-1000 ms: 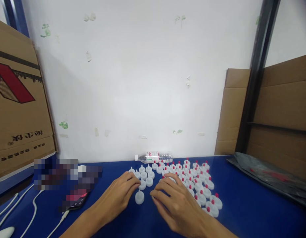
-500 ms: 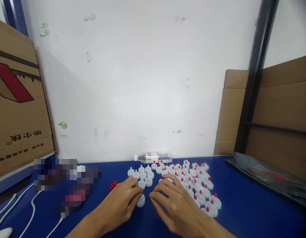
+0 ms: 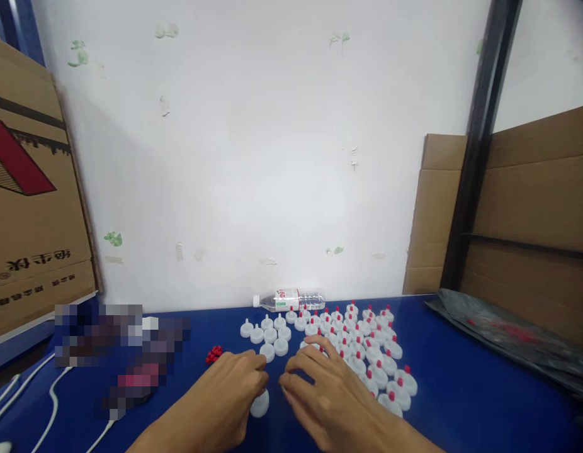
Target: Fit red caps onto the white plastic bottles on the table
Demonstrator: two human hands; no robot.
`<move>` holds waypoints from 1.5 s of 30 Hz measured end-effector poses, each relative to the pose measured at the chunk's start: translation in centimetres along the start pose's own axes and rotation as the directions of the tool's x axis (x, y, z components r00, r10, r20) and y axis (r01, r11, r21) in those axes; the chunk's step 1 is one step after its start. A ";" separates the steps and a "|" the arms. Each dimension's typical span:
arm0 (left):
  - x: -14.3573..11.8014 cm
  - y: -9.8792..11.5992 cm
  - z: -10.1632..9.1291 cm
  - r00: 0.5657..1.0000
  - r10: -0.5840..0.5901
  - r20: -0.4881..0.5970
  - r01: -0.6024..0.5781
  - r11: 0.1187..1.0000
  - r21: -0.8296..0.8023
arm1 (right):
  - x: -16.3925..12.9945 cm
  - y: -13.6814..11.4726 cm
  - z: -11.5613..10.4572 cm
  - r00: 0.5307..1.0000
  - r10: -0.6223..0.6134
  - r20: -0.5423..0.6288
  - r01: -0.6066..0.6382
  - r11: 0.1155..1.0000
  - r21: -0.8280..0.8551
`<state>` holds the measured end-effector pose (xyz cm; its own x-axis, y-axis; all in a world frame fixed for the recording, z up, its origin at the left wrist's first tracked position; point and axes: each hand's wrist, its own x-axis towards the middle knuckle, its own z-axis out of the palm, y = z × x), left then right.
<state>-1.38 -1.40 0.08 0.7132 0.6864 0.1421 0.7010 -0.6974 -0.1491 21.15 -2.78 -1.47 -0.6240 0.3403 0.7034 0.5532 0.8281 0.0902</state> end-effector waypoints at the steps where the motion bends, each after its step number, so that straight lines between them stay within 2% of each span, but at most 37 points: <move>1: 0.1 0.1 0.3 1.000 0.008 0.002 -0.008 1.000 0.018 | 0.0 -0.1 0.0 1.000 0.001 0.000 -0.001 1.000 -0.006; 7: 0.4 0.5 2.0 0.999 0.025 -0.035 -0.026 1.000 -0.015 | 0.0 -0.3 0.2 1.000 -0.015 -0.006 0.015 1.000 0.002; 10: 0.5 0.5 2.1 0.998 -0.002 -0.059 -0.006 0.991 -0.132 | -0.1 -0.2 0.3 0.997 0.069 0.033 -0.069 0.998 -0.002; 13: 0.6 0.4 2.0 0.995 -0.043 -0.094 0.011 0.949 -0.315 | -0.4 -0.1 0.6 0.970 0.191 0.150 -0.182 0.981 -0.071; 15: 0.7 0.3 2.1 0.991 -0.065 -0.115 0.013 0.916 -0.401 | -0.8 0.0 1.0 0.950 0.223 0.220 -0.205 0.973 -0.104; 18: 0.9 0.4 2.5 0.977 -0.036 -0.212 -0.049 0.923 -0.383 | -1.6 -0.1 1.8 0.945 0.253 0.209 -0.241 0.967 -0.084; 21: 0.7 0.8 2.8 0.918 0.070 -0.391 -0.171 0.958 -0.229 | -2.0 -0.3 2.0 0.941 0.311 0.131 -0.314 0.949 0.001; 24: 0.5 1.2 2.7 0.823 0.190 -0.535 -0.276 0.958 -0.084 | -1.8 -0.5 1.5 0.912 0.366 0.187 -0.394 0.907 0.150; 27: 0.6 1.5 2.7 0.772 0.258 -0.581 -0.314 0.949 0.004 | -1.3 -0.8 1.0 0.881 0.402 0.248 -0.460 0.850 0.255; 29: 0.6 1.6 2.7 0.759 0.276 -0.590 -0.322 0.946 0.029 | -1.1 -0.8 1.1 0.876 0.424 0.230 -0.476 0.837 0.271; 33: 0.5 0.9 2.2 0.805 0.286 -0.519 -0.319 0.948 0.028 | -1.1 -0.4 1.7 0.919 0.387 0.075 -0.394 0.892 0.222; 36: 0.1 -1.4 1.2 0.814 0.261 -0.519 -0.272 0.961 0.056 | -1.0 -0.1 1.6 0.934 0.356 -0.027 -0.348 0.924 0.156; 38: 0.0 -3.6 0.6 0.826 0.154 -0.543 -0.159 0.987 0.038 | -1.0 0.2 1.4 0.932 0.358 -0.050 -0.351 0.929 0.113; 41: 0.0 -6.5 0.4 0.845 -0.079 -0.529 0.092 0.996 -0.001 | -1.2 0.4 1.8 0.924 0.382 -0.018 -0.381 0.923 0.057; 43: 0.2 -7.2 0.8 0.853 -0.174 -0.492 0.172 0.984 -0.050 | -1.5 0.5 2.3 0.912 0.410 0.023 -0.411 0.912 0.009; 45: 0.4 -6.7 1.6 0.884 -0.200 -0.423 0.170 0.979 -0.108 | -1.7 0.6 2.7 0.905 0.423 0.048 -0.421 0.906 -0.038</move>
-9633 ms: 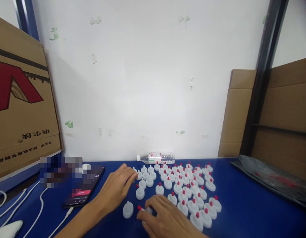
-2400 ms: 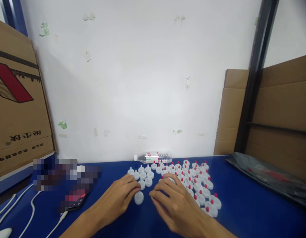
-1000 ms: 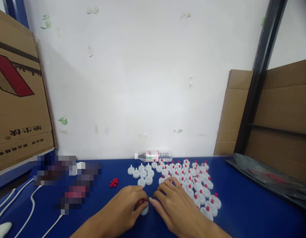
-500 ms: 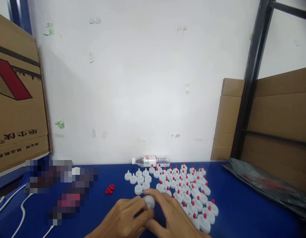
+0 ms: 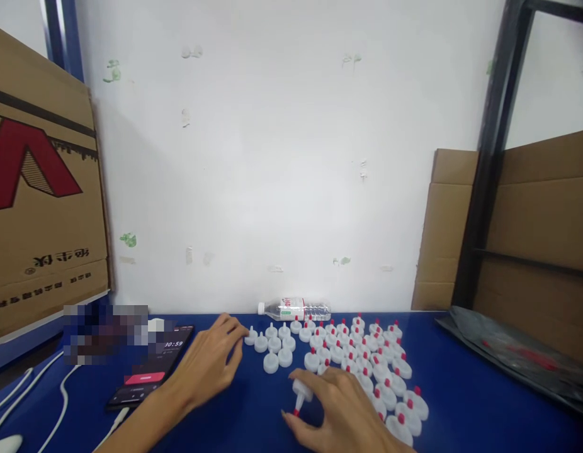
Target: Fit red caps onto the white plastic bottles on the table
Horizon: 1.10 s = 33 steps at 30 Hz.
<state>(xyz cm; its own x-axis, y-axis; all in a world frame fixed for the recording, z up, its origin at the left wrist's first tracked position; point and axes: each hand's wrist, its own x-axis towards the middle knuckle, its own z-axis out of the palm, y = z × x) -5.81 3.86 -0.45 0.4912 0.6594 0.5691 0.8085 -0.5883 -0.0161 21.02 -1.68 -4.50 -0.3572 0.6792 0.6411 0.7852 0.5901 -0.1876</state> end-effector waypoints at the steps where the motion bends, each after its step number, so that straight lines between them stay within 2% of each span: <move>1: -0.2 0.5 0.6 0.999 0.003 0.042 -0.002 1.000 -0.029 | -0.1 0.0 0.1 1.000 0.000 0.006 0.000 1.000 -0.017; 4: -1.1 1.9 2.3 0.991 0.026 0.131 -0.016 0.997 -0.080 | -0.2 -0.1 0.1 1.000 0.003 -0.004 -0.004 1.000 -0.023; 8: -1.6 2.5 3.7 0.986 0.056 0.159 -0.036 0.991 -0.129 | -0.1 -0.5 -0.7 1.000 0.016 0.016 -0.017 0.998 0.061; 13: -0.9 2.4 3.0 0.978 0.063 0.200 -0.021 0.978 -0.207 | 0.4 -0.7 -1.3 0.987 -0.051 0.154 0.016 0.975 0.223; 17: -0.4 2.6 2.0 0.976 0.074 0.203 -0.028 0.975 -0.221 | 0.5 -0.4 -0.7 0.977 -0.104 0.186 0.059 0.971 0.233; 22: -0.2 3.1 1.1 0.986 0.064 0.157 -0.036 0.984 -0.176 | 0.3 0.4 -0.1 0.984 -0.155 0.091 0.135 0.971 0.197; 26: -0.1 3.2 1.1 0.990 0.090 0.109 -0.068 0.978 -0.198 | 0.6 0.4 -0.8 0.993 -0.109 0.048 0.103 0.988 0.117; 29: -0.2 3.9 1.1 0.991 0.133 -0.004 -0.129 0.953 -0.276 | 0.8 0.0 -1.4 0.995 -0.083 0.047 0.079 0.993 0.084; 33: -0.6 5.7 1.1 0.957 0.206 -0.203 -0.274 0.871 -0.409 | 0.6 -0.2 -1.2 0.987 -0.156 0.039 0.149 0.979 0.139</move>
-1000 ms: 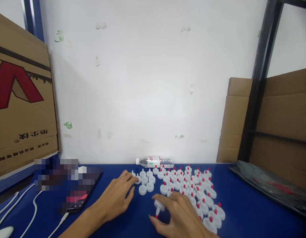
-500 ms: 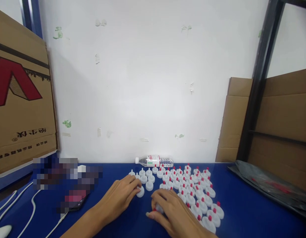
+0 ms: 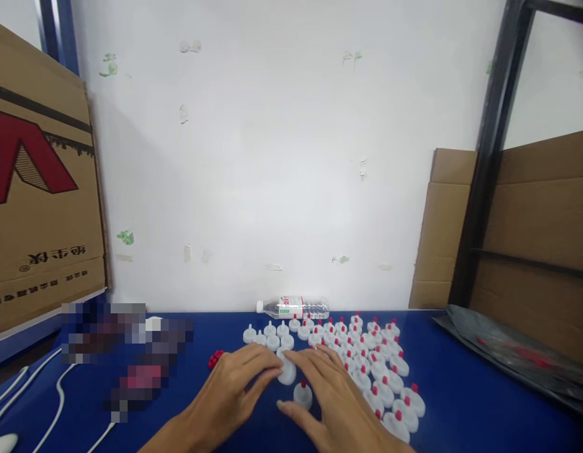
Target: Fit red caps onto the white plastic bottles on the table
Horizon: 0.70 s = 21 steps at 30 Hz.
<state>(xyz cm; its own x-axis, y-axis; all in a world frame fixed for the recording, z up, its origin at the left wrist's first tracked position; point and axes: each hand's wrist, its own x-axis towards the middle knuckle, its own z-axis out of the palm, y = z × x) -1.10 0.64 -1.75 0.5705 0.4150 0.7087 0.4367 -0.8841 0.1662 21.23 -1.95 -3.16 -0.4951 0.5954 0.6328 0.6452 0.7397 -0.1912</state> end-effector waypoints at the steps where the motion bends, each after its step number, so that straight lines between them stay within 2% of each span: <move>1: 0.0 0.4 0.1 1.000 0.026 -0.008 -0.026 0.999 -0.026 | 0.0 0.0 0.1 1.000 -0.010 -0.006 0.010 1.000 0.027; 3: 0.0 0.8 0.1 0.998 0.059 -0.010 -0.059 0.998 -0.031 | 0.0 0.1 0.2 0.999 0.001 -0.042 0.002 0.997 0.072; 6: 0.2 -0.5 -0.8 0.999 0.035 -0.039 -0.030 0.993 0.118 | 0.1 0.1 -0.1 0.991 0.047 -0.125 -0.037 0.996 0.082; 8: 0.3 -2.3 -2.0 0.997 -0.067 -0.048 0.078 0.955 0.285 | 0.2 0.0 -0.3 0.986 0.064 -0.155 -0.053 0.996 0.075; 9: 0.3 -3.3 -2.7 0.984 -0.176 -0.019 0.171 0.916 0.364 | 0.2 -0.1 -0.4 0.985 0.069 -0.159 -0.058 0.996 0.073; 11: 0.3 -5.0 -3.9 0.922 -0.375 0.100 0.285 0.830 0.479 | 0.2 -0.2 -0.4 0.986 0.071 -0.152 -0.060 0.995 0.074; 13: 0.1 -6.2 -4.7 0.848 -0.492 0.200 0.326 0.779 0.535 | 0.1 -0.3 -0.2 0.989 0.071 -0.126 -0.061 0.995 0.081; 15: -0.2 -6.7 -5.1 0.801 -0.546 0.245 0.348 0.758 0.551 | 0.1 -0.4 -0.2 0.994 0.068 -0.090 -0.060 0.994 0.088; 21: -1.0 -6.7 -5.6 0.723 -0.614 0.318 0.401 0.747 0.530 | 0.2 -0.6 -0.3 0.995 0.093 -0.033 -0.090 0.992 0.086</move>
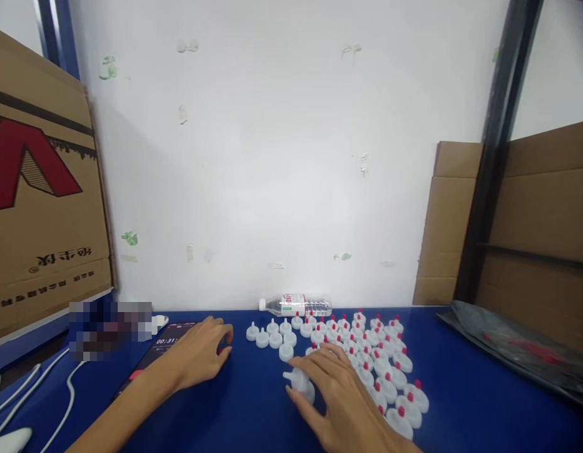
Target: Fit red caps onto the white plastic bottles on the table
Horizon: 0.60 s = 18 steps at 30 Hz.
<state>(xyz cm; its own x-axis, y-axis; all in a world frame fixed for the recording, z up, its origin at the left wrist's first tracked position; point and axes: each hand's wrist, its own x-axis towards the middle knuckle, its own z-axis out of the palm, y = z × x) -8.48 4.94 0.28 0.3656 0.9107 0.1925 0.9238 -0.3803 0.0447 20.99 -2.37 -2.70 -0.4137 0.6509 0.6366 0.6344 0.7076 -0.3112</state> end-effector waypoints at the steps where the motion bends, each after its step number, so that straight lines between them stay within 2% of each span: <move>1: -0.1 -0.1 0.0 1.000 -0.002 0.021 0.003 1.000 -0.010 | 0.0 0.0 0.0 1.000 -0.001 0.009 0.001 1.000 0.005; 5: -0.1 -0.3 0.2 0.997 0.005 0.078 -0.003 0.999 -0.032 | 0.0 -0.1 0.0 0.999 0.005 0.032 -0.005 1.000 0.002; 11: 0.2 -0.4 0.7 0.996 0.024 0.085 -0.021 0.999 -0.044 | 0.0 -0.1 0.0 0.999 0.013 0.051 -0.013 1.000 -0.012; 15: 0.2 0.1 0.0 0.997 0.052 0.048 -0.049 0.997 -0.066 | 0.0 -0.2 0.0 0.999 -0.002 0.047 0.002 1.000 -0.014; 18: 0.1 1.3 -0.8 0.997 0.068 -0.036 -0.072 0.988 -0.134 | -0.1 -0.1 0.0 1.000 -0.024 0.016 0.024 0.999 -0.024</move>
<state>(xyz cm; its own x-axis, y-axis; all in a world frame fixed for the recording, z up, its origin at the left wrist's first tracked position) -7.28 4.40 1.16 0.4228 0.8765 0.2302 0.8714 -0.4629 0.1621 20.97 -2.51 -2.67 -0.4394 0.6382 0.6321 0.6397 0.7164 -0.2786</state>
